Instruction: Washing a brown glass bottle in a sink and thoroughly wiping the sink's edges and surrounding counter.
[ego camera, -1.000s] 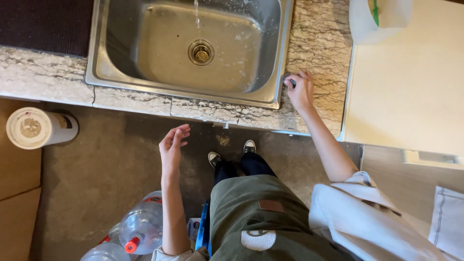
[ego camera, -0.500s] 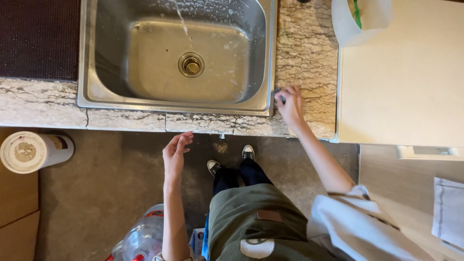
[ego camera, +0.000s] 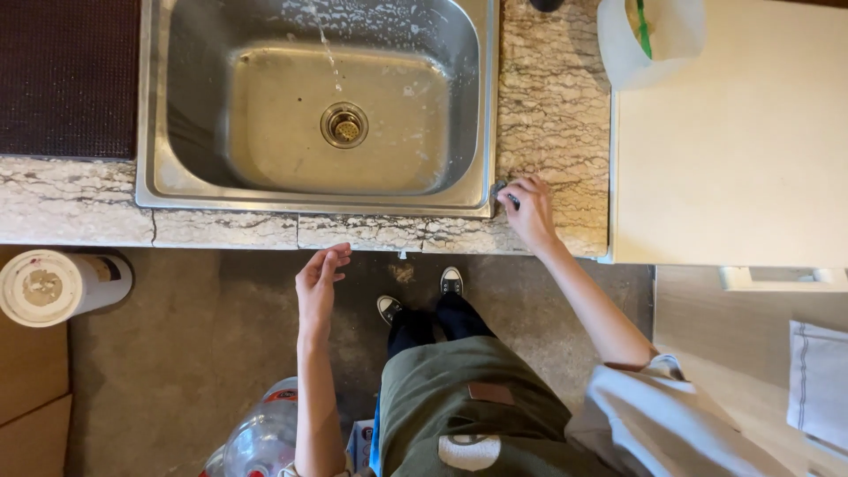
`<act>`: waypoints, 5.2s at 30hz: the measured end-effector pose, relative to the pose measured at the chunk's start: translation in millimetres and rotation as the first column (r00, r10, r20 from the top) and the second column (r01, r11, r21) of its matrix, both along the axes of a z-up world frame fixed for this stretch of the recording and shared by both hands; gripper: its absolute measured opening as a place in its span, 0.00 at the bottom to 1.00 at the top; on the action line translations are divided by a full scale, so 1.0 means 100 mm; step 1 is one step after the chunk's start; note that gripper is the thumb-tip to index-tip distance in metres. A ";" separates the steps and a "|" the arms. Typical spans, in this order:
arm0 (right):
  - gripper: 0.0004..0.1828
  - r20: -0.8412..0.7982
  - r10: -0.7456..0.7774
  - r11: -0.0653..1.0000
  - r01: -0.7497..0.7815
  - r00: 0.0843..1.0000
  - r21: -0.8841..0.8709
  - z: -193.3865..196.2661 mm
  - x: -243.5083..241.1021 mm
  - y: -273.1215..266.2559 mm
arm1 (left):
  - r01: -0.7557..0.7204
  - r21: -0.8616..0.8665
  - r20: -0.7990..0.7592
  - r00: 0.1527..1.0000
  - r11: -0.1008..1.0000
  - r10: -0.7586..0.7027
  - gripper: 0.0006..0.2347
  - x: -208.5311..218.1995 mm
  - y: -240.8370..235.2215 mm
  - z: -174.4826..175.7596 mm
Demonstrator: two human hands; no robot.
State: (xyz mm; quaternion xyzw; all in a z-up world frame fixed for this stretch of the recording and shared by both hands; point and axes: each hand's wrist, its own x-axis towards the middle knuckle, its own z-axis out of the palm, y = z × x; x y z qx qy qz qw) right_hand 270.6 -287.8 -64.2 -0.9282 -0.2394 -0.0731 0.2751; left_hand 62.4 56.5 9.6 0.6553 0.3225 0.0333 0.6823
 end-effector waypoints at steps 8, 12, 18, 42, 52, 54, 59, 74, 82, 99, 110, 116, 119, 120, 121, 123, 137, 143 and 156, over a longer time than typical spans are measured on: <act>0.05 0.035 -0.040 0.999 0.041 0.999 -0.033 -0.39 0.05 -0.14 | 0.027 0.002 0.027 0.999 1.000 -0.027 0.11 0.11 -0.06 -0.05; 0.05 0.030 -0.071 0.997 0.071 0.997 0.004 -0.26 -0.18 -0.12 | 0.043 0.004 0.049 0.998 0.999 -0.043 0.11 0.14 -0.07 -0.04; 0.04 -0.008 -0.072 0.997 0.071 0.997 -0.014 -0.37 -0.10 -0.11 | 0.045 -0.006 0.043 0.998 0.999 -0.045 0.11 0.12 -0.03 -0.05; 0.05 0.039 -0.121 0.993 0.121 0.992 0.003 -0.30 -0.42 -0.09 | 0.125 0.024 0.002 0.992 0.992 -0.126 0.11 -0.01 -0.05 -0.02; 0.05 0.095 -0.112 0.993 0.115 0.989 -0.029 -0.25 -0.20 0.00 | 0.108 0.014 0.021 0.994 0.994 -0.108 0.11 -0.02 0.03 0.12; 0.04 0.078 -0.100 0.994 0.103 0.992 -0.040 -0.19 -0.42 -0.04 | 0.091 0.017 0.035 0.995 0.996 -0.092 0.12 0.03 0.07 0.13; 0.04 0.061 -0.105 0.992 0.109 0.993 -0.067 -0.22 -0.28 -0.02 | 0.079 0.011 0.037 0.996 0.997 -0.079 0.11 0.03 0.09 0.02; 0.04 0.071 -0.080 0.996 0.082 0.994 -0.022 -0.29 0.05 -0.04 | 0.072 0.033 0.032 0.997 0.997 -0.073 0.11 0.49 -0.14 -0.03; 0.05 0.002 -0.026 0.999 0.026 1.000 0.037 -0.12 0.12 0.00 | 0.067 -0.005 0.036 0.997 0.998 -0.066 0.11 0.88 -0.30 -0.02; 0.04 -0.100 0.146 0.989 -0.143 0.984 0.034 0.02 0.46 -0.11 | 0.020 0.011 -0.007 1.000 1.000 -0.020 0.12 1.07 -0.37 -0.02; 0.07 0.102 0.088 0.989 -0.099 0.991 0.111 -0.29 2.10 0.22 | -0.026 0.014 0.002 1.000 1.000 0.026 0.12 1.01 -0.45 0.04; 0.02 -0.077 0.110 0.994 -0.108 0.991 0.027 0.11 0.75 -0.10 | -0.015 0.003 -0.003 1.000 1.000 0.015 0.12 1.04 -0.47 -0.04; 0.10 -0.089 0.224 0.973 -0.228 0.971 -0.043 0.17 0.37 -0.27 | -0.023 0.007 0.017 1.000 1.000 0.022 0.12 1.14 -0.52 0.02; 0.15 -0.054 0.223 0.964 -0.228 0.973 -0.134 0.20 0.33 -0.35 | -0.014 0.019 0.018 1.000 1.000 0.013 0.12 1.18 -0.54 0.06; 0.20 -0.017 0.223 0.949 -0.221 0.975 -0.227 0.24 0.30 -0.42 | -0.003 0.030 0.021 1.000 1.000 0.003 0.12 1.23 -0.56 0.10; 0.16 -0.007 0.216 0.954 -0.213 0.976 -0.212 0.06 0.25 -0.50 | 0.004 0.028 0.028 1.000 1.000 -0.005 0.12 1.28 -0.57 0.10; 0.03 0.223 -0.006 0.999 -0.003 0.975 0.039 -0.16 2.21 -0.37 | -0.124 0.024 -0.013 0.992 0.992 0.124 0.12 0.99 -0.55 -0.05; 0.11 0.076 0.256 0.967 -0.256 0.964 -0.017 -0.11 1.82 -0.54 | -0.122 0.022 -0.050 0.991 0.992 0.123 0.13 1.13 -0.63 -0.04; 0.07 0.089 0.197 0.979 -0.201 0.976 0.039 -0.08 2.33 -0.12 | -0.150 0.037 -0.078 0.985 0.988 0.153 0.14 1.08 -0.75 0.08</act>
